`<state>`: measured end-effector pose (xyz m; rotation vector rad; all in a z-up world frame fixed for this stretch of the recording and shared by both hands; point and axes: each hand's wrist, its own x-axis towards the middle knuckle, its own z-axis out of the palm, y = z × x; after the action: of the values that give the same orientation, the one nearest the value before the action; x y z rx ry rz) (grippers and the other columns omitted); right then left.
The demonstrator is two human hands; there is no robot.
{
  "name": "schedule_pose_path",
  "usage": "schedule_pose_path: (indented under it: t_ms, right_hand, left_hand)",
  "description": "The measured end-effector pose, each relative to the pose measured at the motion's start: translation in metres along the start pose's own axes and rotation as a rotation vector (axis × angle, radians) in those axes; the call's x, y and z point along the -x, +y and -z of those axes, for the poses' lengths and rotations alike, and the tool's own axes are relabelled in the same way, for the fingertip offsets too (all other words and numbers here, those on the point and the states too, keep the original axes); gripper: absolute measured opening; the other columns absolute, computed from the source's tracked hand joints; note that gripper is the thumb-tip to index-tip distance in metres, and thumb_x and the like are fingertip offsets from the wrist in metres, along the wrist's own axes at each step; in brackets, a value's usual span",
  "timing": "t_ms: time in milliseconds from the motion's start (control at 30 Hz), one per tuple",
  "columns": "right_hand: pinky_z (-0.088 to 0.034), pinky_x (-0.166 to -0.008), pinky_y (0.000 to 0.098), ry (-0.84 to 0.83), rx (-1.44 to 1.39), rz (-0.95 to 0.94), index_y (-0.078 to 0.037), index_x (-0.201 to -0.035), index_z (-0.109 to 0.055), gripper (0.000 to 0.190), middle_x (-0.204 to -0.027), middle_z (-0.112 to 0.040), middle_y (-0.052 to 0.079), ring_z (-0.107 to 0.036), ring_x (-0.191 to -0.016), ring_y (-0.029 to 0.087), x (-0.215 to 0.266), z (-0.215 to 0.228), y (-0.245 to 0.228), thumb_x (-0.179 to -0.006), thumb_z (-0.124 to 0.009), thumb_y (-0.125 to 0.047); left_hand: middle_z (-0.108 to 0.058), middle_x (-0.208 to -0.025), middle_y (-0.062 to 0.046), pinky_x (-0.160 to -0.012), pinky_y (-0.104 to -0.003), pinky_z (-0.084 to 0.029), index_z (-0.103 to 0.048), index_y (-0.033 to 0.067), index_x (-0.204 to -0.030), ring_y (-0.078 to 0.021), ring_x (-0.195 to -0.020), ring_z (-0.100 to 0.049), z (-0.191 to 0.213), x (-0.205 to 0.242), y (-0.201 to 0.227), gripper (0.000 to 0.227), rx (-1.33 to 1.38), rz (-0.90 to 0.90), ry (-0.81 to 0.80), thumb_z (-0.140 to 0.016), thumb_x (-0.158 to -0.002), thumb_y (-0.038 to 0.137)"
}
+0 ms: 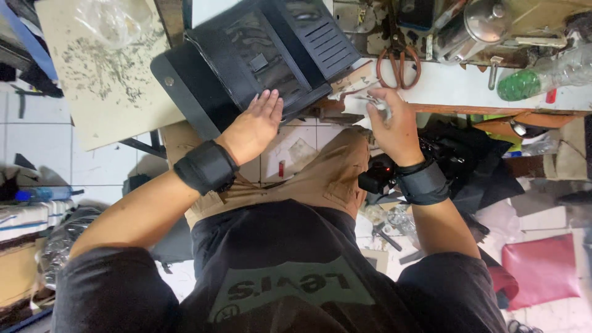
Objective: The person cleans and inspects leather wallets in a workshop.
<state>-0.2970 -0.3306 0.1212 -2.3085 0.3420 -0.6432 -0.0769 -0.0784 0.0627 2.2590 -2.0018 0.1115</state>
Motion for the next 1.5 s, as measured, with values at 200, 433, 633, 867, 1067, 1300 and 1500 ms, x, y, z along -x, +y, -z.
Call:
schedule_pose_path:
  t_ms: [200,433,633,867,1067,1300,1500]
  right_hand:
    - [-0.052,-0.096,0.0375,0.087,-0.021,0.086,0.000,-0.123,-0.065,0.020,-0.116,-0.071,0.019,-0.070,-0.110,0.033,-0.017,-0.005,-0.012,-0.104,-0.065,-0.005]
    - [-0.050,-0.094,0.0371,0.098,-0.007,0.138,0.001,-0.124,-0.064,0.023,-0.115,-0.067,0.019,-0.065,-0.109,0.034,-0.067,-0.013,-0.053,-0.102,-0.066,-0.006]
    - [-0.050,-0.100,0.0376,0.119,-0.017,0.332,0.002,-0.127,-0.062,0.025,-0.125,-0.064,0.019,-0.064,-0.117,0.035,-0.100,-0.030,-0.078,-0.103,-0.068,-0.003]
    - [-0.051,-0.098,0.0350,0.128,-0.116,0.363,0.003,-0.134,-0.059,0.033,-0.125,-0.065,0.017,-0.065,-0.112,0.027,-0.117,-0.040,-0.104,-0.104,-0.069,-0.005]
    - [-0.052,-0.094,0.0312,0.114,-0.181,0.323,0.002,-0.127,-0.060,0.023,-0.116,-0.066,0.012,-0.063,-0.103,0.018,-0.121,-0.044,-0.104,-0.107,-0.069,-0.005]
    - [-0.056,-0.082,0.0252,0.003,-0.308,0.291,-0.001,-0.123,-0.060,0.018,-0.107,-0.071,0.006,-0.069,-0.099,0.010,-0.121,-0.052,-0.095,-0.106,-0.066,-0.003]
    - [-0.053,-0.074,0.0238,0.089,-0.196,0.273,0.000,-0.121,-0.057,0.017,-0.106,-0.069,0.007,-0.059,-0.095,0.006,-0.114,-0.052,-0.082,-0.110,-0.069,0.000]
  left_hand:
    - [-0.059,-0.140,-0.027,-0.114,-0.042,-0.046,-0.055,-0.0106,-0.135,-0.0386,-0.133,-0.056,0.090,0.002,-0.018,0.041,0.226,0.087,0.278,-0.054,-0.096,-0.001]
    - [-0.066,-0.129,-0.024,-0.098,-0.043,-0.056,-0.059,-0.0035,-0.132,-0.0401,-0.116,-0.066,0.154,0.013,-0.034,0.032,0.337,0.201,0.488,-0.060,-0.101,0.001]
    - [-0.067,-0.131,-0.022,-0.092,-0.041,-0.059,-0.058,-0.0020,-0.137,-0.0404,-0.111,-0.069,0.186,0.026,-0.027,0.035,0.390,0.185,0.546,-0.058,-0.102,0.000]
    - [-0.069,-0.130,-0.020,-0.087,-0.040,-0.060,-0.061,0.0007,-0.134,-0.0397,-0.104,-0.071,0.196,0.035,-0.019,0.031,0.470,0.200,0.579,-0.060,-0.103,0.002]
    - [-0.070,-0.124,-0.024,-0.078,-0.038,-0.059,-0.063,0.0005,-0.132,-0.0374,-0.091,-0.072,0.187,0.038,-0.019,0.030,0.554,0.227,0.620,-0.061,-0.102,0.001]
    - [-0.074,-0.112,-0.020,-0.080,-0.038,-0.059,-0.068,0.0006,-0.121,-0.0354,-0.093,-0.074,0.165,0.046,-0.023,0.017,0.495,0.270,0.805,-0.067,-0.107,0.010]
    - [-0.069,-0.086,-0.017,-0.049,-0.032,-0.046,-0.070,-0.0044,-0.090,-0.0215,-0.050,-0.059,0.166,0.073,-0.010,0.039,0.555,0.692,0.582,-0.081,-0.095,0.033]
